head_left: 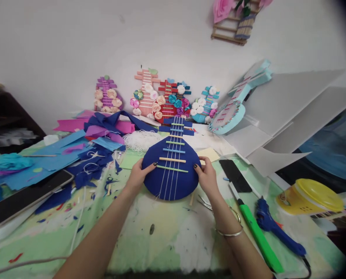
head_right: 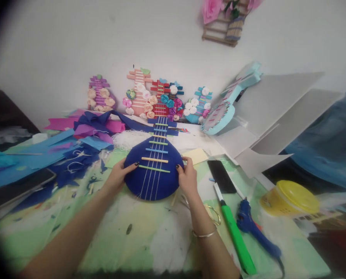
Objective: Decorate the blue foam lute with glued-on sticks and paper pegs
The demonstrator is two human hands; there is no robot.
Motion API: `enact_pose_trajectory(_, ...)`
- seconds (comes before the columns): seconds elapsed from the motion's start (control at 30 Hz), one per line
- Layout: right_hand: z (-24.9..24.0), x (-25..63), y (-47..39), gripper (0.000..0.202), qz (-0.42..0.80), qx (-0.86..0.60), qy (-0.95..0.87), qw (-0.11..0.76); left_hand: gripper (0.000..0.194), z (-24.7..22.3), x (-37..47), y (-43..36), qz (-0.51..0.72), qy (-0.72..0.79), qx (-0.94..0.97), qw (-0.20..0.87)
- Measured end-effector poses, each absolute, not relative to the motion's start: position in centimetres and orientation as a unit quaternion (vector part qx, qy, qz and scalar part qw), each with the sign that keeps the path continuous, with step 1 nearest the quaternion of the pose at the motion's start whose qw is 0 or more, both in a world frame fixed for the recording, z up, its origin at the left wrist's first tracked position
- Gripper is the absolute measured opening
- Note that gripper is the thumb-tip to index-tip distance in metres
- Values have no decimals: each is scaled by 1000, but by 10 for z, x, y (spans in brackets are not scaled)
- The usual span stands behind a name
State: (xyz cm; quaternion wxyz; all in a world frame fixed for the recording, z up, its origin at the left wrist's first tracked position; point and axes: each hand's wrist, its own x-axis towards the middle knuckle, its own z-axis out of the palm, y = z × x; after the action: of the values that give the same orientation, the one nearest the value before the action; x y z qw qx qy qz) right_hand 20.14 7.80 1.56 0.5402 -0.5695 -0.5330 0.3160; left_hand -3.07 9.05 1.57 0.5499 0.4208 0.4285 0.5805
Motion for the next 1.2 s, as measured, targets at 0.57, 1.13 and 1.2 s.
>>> enact_pose_trajectory(0.57, -5, 186, 72, 56, 387, -430, -539, 612, 57, -4, -22, 86, 637, 426, 352, 538)
enact_pose_trajectory(1.13, -4, 183, 68, 56, 389, -425, -532, 621, 54, -5, -21, 83, 639, 436, 355, 525)
enact_pose_trajectory(1.2, -5, 183, 68, 56, 387, -427, -532, 621, 54, -5, -20, 82, 639, 437, 353, 526)
